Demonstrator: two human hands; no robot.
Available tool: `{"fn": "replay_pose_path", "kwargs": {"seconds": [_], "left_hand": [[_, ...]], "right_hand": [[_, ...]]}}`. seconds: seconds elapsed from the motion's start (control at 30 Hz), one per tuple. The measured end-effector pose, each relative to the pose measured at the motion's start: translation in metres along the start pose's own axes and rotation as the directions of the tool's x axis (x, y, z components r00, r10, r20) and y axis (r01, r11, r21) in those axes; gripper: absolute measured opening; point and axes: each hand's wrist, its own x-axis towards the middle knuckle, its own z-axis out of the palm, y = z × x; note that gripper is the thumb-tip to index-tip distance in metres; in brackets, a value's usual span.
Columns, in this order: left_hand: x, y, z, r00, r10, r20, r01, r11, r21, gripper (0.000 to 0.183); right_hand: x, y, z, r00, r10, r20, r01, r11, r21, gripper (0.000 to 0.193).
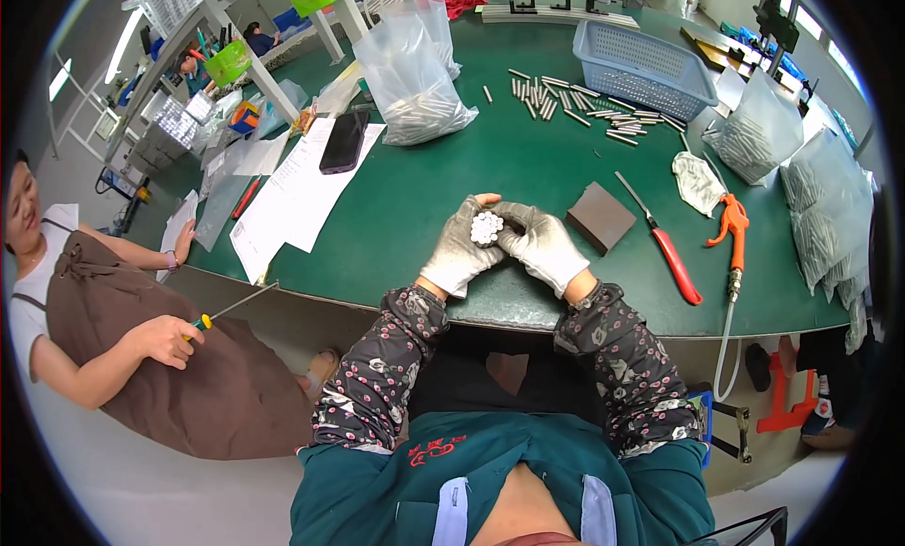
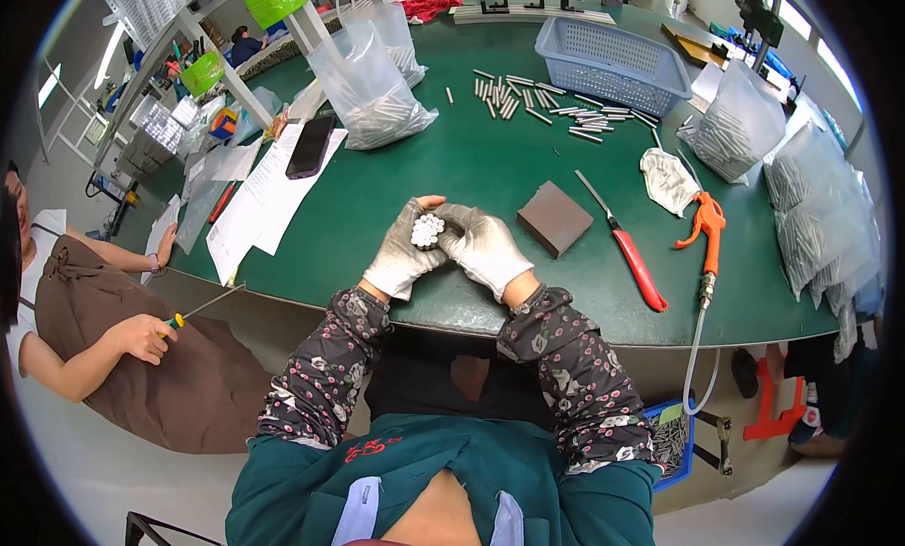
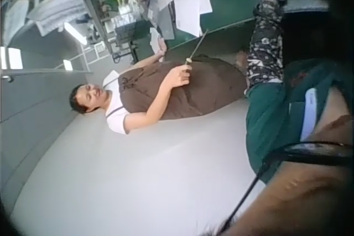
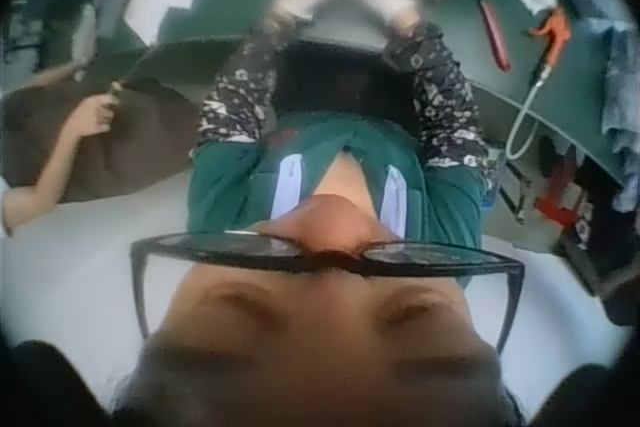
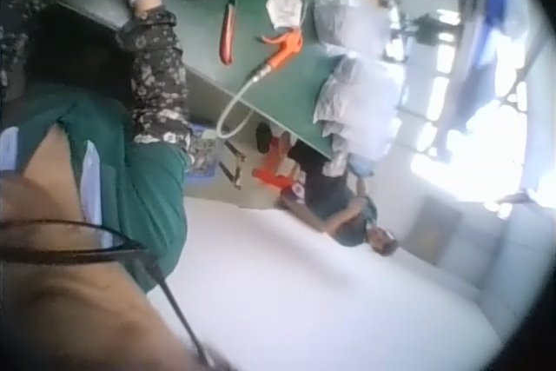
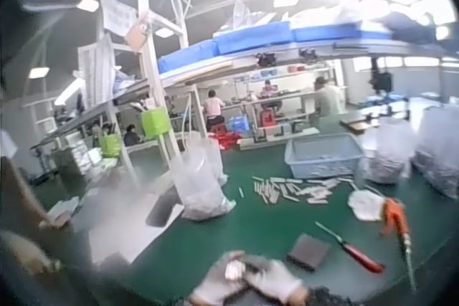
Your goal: Inspecting, cleaning with a foam block, and sorting small metal pins at a manufacturing workbench.
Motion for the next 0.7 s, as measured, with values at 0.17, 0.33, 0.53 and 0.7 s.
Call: {"fn": "replay_pose_path", "kwargs": {"seconds": [0.17,0.33,0.53,0.7], "left_hand": [[0.0,-0.003,-0.004,0.997,-0.073,0.036,0.074,0.997,-0.014,0.077],[0.003,-0.001,-0.003,0.993,-0.098,0.063,0.103,0.991,-0.09,0.082],[0.003,-0.003,-0.002,0.992,-0.108,0.062,0.116,0.982,-0.147,0.08],[0.002,0.001,-0.004,0.988,-0.134,0.081,0.146,0.974,-0.173,0.077]], "right_hand": [[-0.001,-0.008,0.0,0.999,0.041,0.01,-0.041,0.999,-0.016,0.029],[-0.002,-0.008,-0.001,0.998,0.032,-0.057,-0.035,0.998,-0.045,0.029],[0.0,-0.001,-0.001,1.0,0.017,-0.017,-0.016,1.0,0.024,0.029],[-0.001,-0.004,-0.003,0.997,-0.016,-0.08,0.013,0.999,-0.034,0.027]]}}
